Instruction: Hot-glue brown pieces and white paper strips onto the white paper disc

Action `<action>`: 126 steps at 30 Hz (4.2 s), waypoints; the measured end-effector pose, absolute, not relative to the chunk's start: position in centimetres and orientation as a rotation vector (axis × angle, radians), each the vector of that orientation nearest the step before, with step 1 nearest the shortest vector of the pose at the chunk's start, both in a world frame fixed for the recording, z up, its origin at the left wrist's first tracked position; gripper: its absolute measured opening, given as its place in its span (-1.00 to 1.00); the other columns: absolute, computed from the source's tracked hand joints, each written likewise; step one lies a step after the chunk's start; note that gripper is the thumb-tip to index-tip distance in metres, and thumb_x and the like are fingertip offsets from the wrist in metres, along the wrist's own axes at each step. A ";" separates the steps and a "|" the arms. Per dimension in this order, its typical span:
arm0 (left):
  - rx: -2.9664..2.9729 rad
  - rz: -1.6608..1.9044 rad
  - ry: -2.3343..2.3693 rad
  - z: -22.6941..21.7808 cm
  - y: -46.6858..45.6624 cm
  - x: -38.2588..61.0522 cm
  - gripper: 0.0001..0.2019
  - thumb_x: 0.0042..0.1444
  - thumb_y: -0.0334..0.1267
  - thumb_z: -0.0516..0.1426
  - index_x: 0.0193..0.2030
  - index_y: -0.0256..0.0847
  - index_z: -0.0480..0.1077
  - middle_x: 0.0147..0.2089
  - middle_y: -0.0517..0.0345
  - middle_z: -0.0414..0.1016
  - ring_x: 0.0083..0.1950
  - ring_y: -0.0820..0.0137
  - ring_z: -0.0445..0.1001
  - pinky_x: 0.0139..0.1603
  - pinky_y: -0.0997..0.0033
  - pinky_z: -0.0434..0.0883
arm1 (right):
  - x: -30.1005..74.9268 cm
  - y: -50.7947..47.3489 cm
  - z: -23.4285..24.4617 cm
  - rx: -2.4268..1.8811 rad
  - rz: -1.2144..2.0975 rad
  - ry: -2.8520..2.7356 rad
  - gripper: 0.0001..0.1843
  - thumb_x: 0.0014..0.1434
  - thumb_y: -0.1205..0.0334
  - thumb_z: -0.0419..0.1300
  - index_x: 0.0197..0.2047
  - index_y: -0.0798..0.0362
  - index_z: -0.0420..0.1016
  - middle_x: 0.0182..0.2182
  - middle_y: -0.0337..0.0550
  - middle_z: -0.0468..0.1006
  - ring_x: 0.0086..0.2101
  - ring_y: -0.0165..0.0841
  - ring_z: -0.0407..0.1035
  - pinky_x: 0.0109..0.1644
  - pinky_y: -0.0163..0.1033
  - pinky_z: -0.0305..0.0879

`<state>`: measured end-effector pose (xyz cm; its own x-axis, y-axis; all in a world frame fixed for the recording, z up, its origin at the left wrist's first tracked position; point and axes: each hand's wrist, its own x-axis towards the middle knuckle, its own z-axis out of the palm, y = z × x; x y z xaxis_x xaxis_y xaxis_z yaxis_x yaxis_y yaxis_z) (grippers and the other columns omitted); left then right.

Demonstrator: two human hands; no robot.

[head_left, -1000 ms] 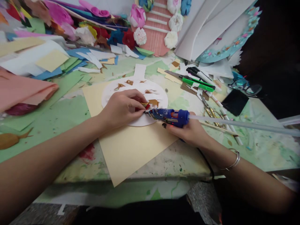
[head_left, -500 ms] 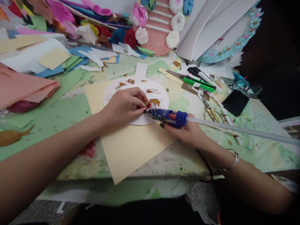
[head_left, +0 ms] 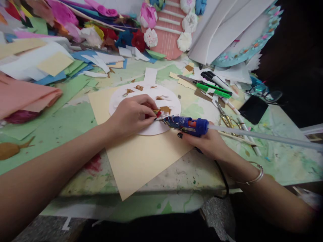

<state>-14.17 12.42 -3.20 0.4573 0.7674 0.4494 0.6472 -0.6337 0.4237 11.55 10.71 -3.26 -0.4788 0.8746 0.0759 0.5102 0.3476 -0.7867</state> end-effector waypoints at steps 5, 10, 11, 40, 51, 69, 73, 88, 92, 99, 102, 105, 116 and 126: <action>2.517 0.945 1.207 -3.2 12.2 -14.2 -0.80 0.15 -0.27 0.11 -0.41 -0.18 0.55 -0.16 0.04 0.55 -0.15 0.35 0.52 -0.15 0.34 0.45 | 11.7 10.5 -2.9 -1.214 0.994 -2.054 -0.81 0.06 0.16 0.21 -0.50 0.07 0.39 -0.60 -0.29 0.23 -0.52 -0.45 0.08 -0.48 -0.28 0.01; 2.569 1.023 1.138 -3.8 11.9 -14.2 -0.83 0.15 -0.34 0.13 -0.40 -0.21 0.53 -0.15 0.00 0.51 -0.12 0.32 0.50 -0.11 0.30 0.45 | 12.1 10.5 -3.1 -1.209 1.014 -1.971 -0.76 0.03 0.14 0.22 -0.55 0.05 0.30 -0.59 -0.28 0.23 -0.53 -0.46 0.09 -0.47 -0.27 0.02; 2.590 1.036 1.122 -3.9 11.8 -14.2 -0.84 0.15 -0.35 0.12 -0.40 -0.21 0.53 -0.14 -0.02 0.50 -0.10 0.30 0.49 -0.08 0.27 0.44 | 12.1 10.5 -3.0 -1.211 1.016 -1.970 -0.76 0.03 0.15 0.21 -0.55 0.05 0.30 -0.60 -0.28 0.23 -0.53 -0.46 0.08 -0.48 -0.27 0.01; 2.553 0.959 1.102 -3.5 11.6 -14.4 -0.74 0.05 -0.46 0.04 -0.31 -0.18 0.57 -0.08 -0.01 0.49 -0.04 0.24 0.48 -0.03 0.19 0.45 | 12.0 10.4 -3.2 -1.203 1.038 -2.020 -0.78 0.06 0.11 0.22 -0.45 0.11 0.45 -0.60 -0.29 0.25 -0.54 -0.46 0.09 -0.48 -0.28 0.03; 2.438 1.067 1.074 -3.1 11.6 -15.2 -0.73 0.08 -0.44 0.10 -0.21 -0.04 0.56 -0.09 0.13 0.61 -0.10 0.31 0.57 -0.10 0.33 0.51 | 11.5 10.6 -3.4 -1.181 1.041 -2.091 -0.79 0.13 0.11 0.23 -0.37 0.10 0.48 -0.56 -0.28 0.30 -0.51 -0.47 0.09 -0.46 -0.28 0.04; 2.514 1.155 1.125 -3.7 12.4 -15.5 -0.89 0.16 -0.30 0.17 -0.25 -0.14 0.55 -0.08 0.03 0.61 -0.07 0.32 0.58 -0.03 0.30 0.50 | 10.4 10.6 -3.2 -1.151 1.035 -2.139 -0.78 0.13 0.11 0.22 -0.32 0.11 0.50 -0.50 -0.24 0.38 -0.44 -0.41 0.16 -0.37 -0.25 0.12; 2.509 1.167 1.117 -3.7 12.3 -15.2 -0.89 0.15 -0.34 0.16 -0.27 -0.15 0.54 -0.11 0.03 0.61 -0.09 0.33 0.57 -0.05 0.30 0.51 | 10.3 10.5 -3.2 -1.165 1.039 -2.140 -0.77 0.13 0.10 0.22 -0.30 0.11 0.51 -0.51 -0.26 0.37 -0.45 -0.42 0.13 -0.38 -0.25 0.11; 2.431 1.183 1.189 -3.7 12.0 -14.7 -0.85 0.15 -0.32 0.16 -0.30 -0.06 0.58 -0.19 0.13 0.62 -0.18 0.36 0.57 -0.14 0.35 0.53 | 11.1 10.5 -3.4 -1.168 0.987 -2.148 -0.77 0.13 0.08 0.23 -0.33 0.09 0.49 -0.51 -0.26 0.38 -0.46 -0.43 0.15 -0.38 -0.27 0.10; 2.464 1.159 1.147 -3.7 12.0 -14.7 -0.84 0.18 -0.29 0.14 -0.31 -0.05 0.58 -0.18 0.11 0.61 -0.16 0.36 0.57 -0.13 0.34 0.53 | 11.0 10.4 -3.3 -1.153 1.004 -2.159 -0.79 0.15 0.09 0.23 -0.30 0.08 0.50 -0.50 -0.27 0.38 -0.45 -0.42 0.15 -0.37 -0.27 0.10; 2.555 1.186 1.088 -4.2 12.1 -14.8 -0.84 0.16 -0.37 0.13 -0.34 -0.15 0.55 -0.13 0.04 0.58 -0.11 0.36 0.55 -0.11 0.35 0.52 | 11.1 10.3 -3.4 -1.165 0.983 -2.154 -0.81 0.14 0.10 0.23 -0.32 0.07 0.49 -0.53 -0.29 0.34 -0.46 -0.43 0.12 -0.40 -0.27 0.07; 2.580 1.207 1.096 -4.3 12.0 -14.8 -0.85 0.15 -0.39 0.13 -0.36 -0.18 0.54 -0.12 0.01 0.57 -0.09 0.35 0.54 -0.12 0.35 0.52 | 11.2 10.3 -3.6 -1.143 0.980 -2.143 -0.79 0.15 0.09 0.22 -0.34 0.07 0.48 -0.54 -0.30 0.30 -0.48 -0.45 0.10 -0.41 -0.28 0.05; 2.594 1.196 1.095 -4.3 12.0 -14.9 -0.85 0.15 -0.40 0.14 -0.37 -0.15 0.53 -0.15 0.03 0.57 -0.11 0.35 0.53 -0.15 0.33 0.51 | 11.4 10.2 -3.7 -1.145 0.981 -2.133 -0.79 0.14 0.09 0.24 -0.34 0.07 0.48 -0.55 -0.31 0.30 -0.49 -0.46 0.10 -0.42 -0.28 0.04; 2.602 1.230 1.046 -4.3 12.4 -14.8 -0.84 0.17 -0.38 0.12 -0.39 -0.16 0.50 -0.25 0.09 0.60 -0.19 0.38 0.54 -0.13 0.31 0.49 | 11.3 10.0 -3.6 -1.181 0.937 -2.186 -0.80 0.13 0.11 0.23 -0.33 0.08 0.50 -0.52 -0.27 0.39 -0.47 -0.43 0.15 -0.39 -0.25 0.05; 2.602 1.226 0.954 -4.1 12.4 -15.2 -0.87 0.12 -0.41 0.15 -0.34 -0.21 0.54 -0.24 0.06 0.59 -0.21 0.39 0.53 -0.17 0.37 0.49 | 10.8 10.4 -3.5 -1.155 0.970 -2.195 -0.78 0.14 0.10 0.21 -0.29 0.10 0.50 -0.53 -0.28 0.37 -0.48 -0.45 0.12 -0.42 -0.27 0.04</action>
<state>-15.19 12.40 -4.05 0.4762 0.5836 0.6577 0.4940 -0.7964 0.3490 10.81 10.41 -3.47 -0.5328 0.8423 0.0813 0.5070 0.3946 -0.7663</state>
